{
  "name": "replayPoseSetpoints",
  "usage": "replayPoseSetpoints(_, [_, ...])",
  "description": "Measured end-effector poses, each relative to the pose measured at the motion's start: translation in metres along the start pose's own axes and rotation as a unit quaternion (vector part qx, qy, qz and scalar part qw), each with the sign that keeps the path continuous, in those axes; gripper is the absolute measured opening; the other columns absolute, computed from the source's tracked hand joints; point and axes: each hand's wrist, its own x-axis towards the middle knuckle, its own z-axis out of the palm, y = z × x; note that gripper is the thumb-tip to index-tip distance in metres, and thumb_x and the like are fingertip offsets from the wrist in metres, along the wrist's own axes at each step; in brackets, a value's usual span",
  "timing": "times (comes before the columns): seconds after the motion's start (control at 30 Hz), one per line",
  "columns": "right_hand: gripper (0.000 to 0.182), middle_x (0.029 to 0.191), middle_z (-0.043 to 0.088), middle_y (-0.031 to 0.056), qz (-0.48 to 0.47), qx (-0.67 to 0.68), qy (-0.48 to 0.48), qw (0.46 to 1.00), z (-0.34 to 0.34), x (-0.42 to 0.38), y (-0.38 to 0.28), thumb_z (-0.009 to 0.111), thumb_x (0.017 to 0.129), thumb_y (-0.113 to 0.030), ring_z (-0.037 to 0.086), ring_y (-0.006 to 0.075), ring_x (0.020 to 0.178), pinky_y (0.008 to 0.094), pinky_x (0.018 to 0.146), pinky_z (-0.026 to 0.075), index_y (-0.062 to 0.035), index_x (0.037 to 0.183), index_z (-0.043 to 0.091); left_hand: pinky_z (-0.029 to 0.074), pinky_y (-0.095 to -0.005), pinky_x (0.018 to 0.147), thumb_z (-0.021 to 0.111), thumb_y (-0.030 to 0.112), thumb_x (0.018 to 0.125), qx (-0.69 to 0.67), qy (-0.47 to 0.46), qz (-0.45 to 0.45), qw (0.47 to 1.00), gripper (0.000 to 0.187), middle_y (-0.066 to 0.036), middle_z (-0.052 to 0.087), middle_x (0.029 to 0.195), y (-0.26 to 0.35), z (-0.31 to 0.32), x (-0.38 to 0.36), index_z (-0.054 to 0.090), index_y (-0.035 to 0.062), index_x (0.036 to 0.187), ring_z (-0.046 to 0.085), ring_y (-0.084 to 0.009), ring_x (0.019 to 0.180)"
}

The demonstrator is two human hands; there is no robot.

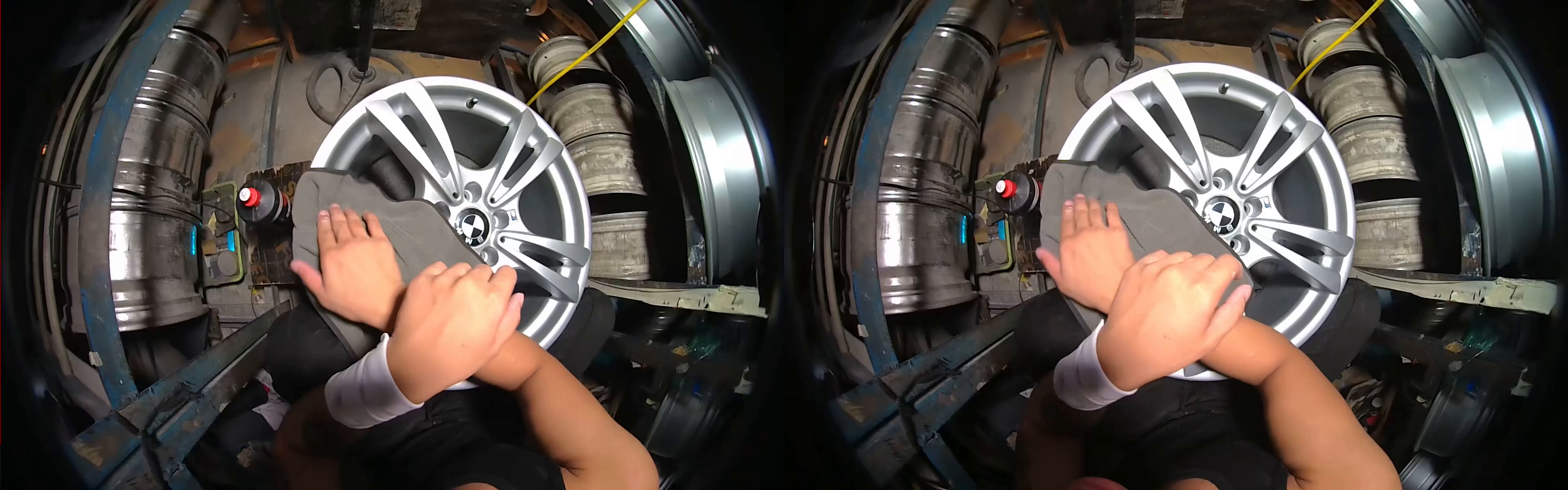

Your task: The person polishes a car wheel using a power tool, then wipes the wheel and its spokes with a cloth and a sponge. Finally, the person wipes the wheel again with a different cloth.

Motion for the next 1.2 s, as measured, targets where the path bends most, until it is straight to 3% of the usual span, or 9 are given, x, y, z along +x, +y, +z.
replayPoseSetpoints(0.1, [0.087, 0.147, 0.051, 0.0394, 0.037, 0.029, -0.018, 0.999, 0.019, 0.025, 0.005, 0.059, 0.098, -0.052, 0.053, 0.0437, 0.139, 0.0509, 0.118, 0.038, 0.021, 0.144, 0.045, 0.05, -0.0399, 0.069, 0.071, 0.024, 0.093, 0.011, 0.01, 0.023, 1.0, 0.018, -0.008, 0.064, 0.073, 0.007, 0.012, -0.003, 0.065, 0.0077, 0.089, 0.067, -0.0264, 0.072])
replayPoseSetpoints(0.33, [0.11, 0.164, 0.001, 0.0481, 0.256, 0.19, 0.022, 0.947, 0.038, 0.117, 0.03, 0.063, 0.098, -0.04, 0.012, 0.0578, 0.156, 0.0533, 0.129, 0.019, 0.0242, 0.155, -0.006, 0.05, -0.0403, 0.07, 0.072, 0.021, 0.09, 0.027, 0.041, 0.02, 0.999, 0.015, -0.008, 0.064, 0.076, 0.003, 0.012, 0.002, 0.067, 0.0067, 0.092, 0.067, -0.027, 0.075])
replayPoseSetpoints(0.47, [0.094, 0.164, 0.003, 0.0474, 0.069, 0.196, -0.139, 0.968, -0.003, 0.057, 0.009, 0.063, 0.097, -0.031, 0.011, 0.0609, 0.155, 0.0566, 0.128, 0.022, 0.0138, 0.162, 0.011, 0.051, -0.0406, 0.07, 0.072, 0.02, 0.091, 0.003, 0.006, 0.02, 1.0, 0.014, -0.007, 0.065, 0.077, 0.006, 0.014, -0.002, 0.066, 0.0074, 0.091, 0.066, -0.0262, 0.075])
replayPoseSetpoints(0.57, [0.09, 0.166, 0.002, 0.0446, 0.01, 0.108, -0.032, 0.994, 0.022, 0.074, 0.027, 0.065, 0.095, -0.028, 0.014, 0.0619, 0.154, 0.0548, 0.127, 0.025, 0.0104, 0.162, 0.019, 0.051, -0.0404, 0.071, 0.071, 0.02, 0.091, 0.019, 0.012, 0.037, 0.999, 0.013, -0.007, 0.064, 0.077, 0.009, 0.024, 0.0, 0.066, 0.0074, 0.088, 0.064, -0.0256, 0.077])
replayPoseSetpoints(0.63, [0.088, 0.169, 0.0, 0.0395, 0.11, 0.257, 0.101, 0.955, 0.035, 0.115, 0.056, 0.068, 0.093, -0.03, 0.012, 0.0625, 0.154, 0.0559, 0.128, 0.023, 0.0086, 0.161, 0.026, 0.051, -0.0405, 0.071, 0.071, 0.019, 0.09, 0.058, 0.044, 0.046, 0.996, 0.013, -0.007, 0.064, 0.078, 0.006, 0.026, 0.004, 0.067, 0.007, 0.088, 0.063, -0.0255, 0.078])
replayPoseSetpoints(0.8, [0.066, 0.166, 0.023, 0.0353, -0.05, 0.019, -0.009, 0.999, 0.029, 0.089, 0.034, 0.06, 0.097, -0.034, 0.013, 0.0575, 0.156, 0.0651, 0.127, 0.017, 0.0093, 0.146, 0.051, 0.052, -0.042, 0.071, 0.073, 0.019, 0.089, 0.003, 0.05, 0.036, 0.998, 0.013, -0.008, 0.066, 0.079, -0.001, 0.02, 0.003, 0.069, 0.007, 0.091, 0.065, -0.0284, 0.078])
replayPoseSetpoints(0.93, [0.04, 0.159, 0.049, 0.0154, -0.15, 0.064, -0.098, 0.982, 0.004, 0.022, 0.032, 0.056, 0.103, -0.035, 0.06, 0.0445, 0.13, 0.0546, 0.106, 0.051, -0.0183, 0.138, 0.066, 0.052, -0.0426, 0.071, 0.071, 0.019, 0.09, -0.016, -0.009, 0.035, 0.999, 0.013, -0.008, 0.065, 0.079, 0.006, 0.027, 0.003, 0.067, 0.007, 0.09, 0.067, -0.0285, 0.079])
replayPoseSetpoints(1.1, [0.041, 0.115, 0.076, 0.0151, -0.085, 0.126, -0.089, 0.984, -0.02, -0.01, 0.125, 0.061, 0.104, -0.037, 0.071, 0.0369, 0.108, 0.0491, 0.088, 0.058, -0.0107, 0.134, 0.066, 0.052, -0.0426, 0.074, 0.07, 0.02, 0.091, -0.022, -0.003, 0.076, 0.997, 0.014, -0.009, 0.066, 0.081, 0.001, 0.037, 0.004, 0.065, 0.0071, 0.089, 0.068, -0.0294, 0.077])
replayPoseSetpoints(1.2, [0.046, 0.125, 0.073, 0.0131, -0.222, 0.044, -0.008, 0.974, -0.04, -0.037, 0.179, 0.068, 0.099, -0.025, 0.067, 0.0319, 0.124, 0.0433, 0.109, 0.053, -0.0117, 0.142, 0.061, 0.052, -0.0416, 0.074, 0.07, 0.022, 0.091, 0.036, -0.029, 0.061, 0.997, 0.015, -0.008, 0.067, 0.08, 0.0, 0.035, 0.003, 0.064, 0.0085, 0.087, 0.07, -0.0268, 0.079])
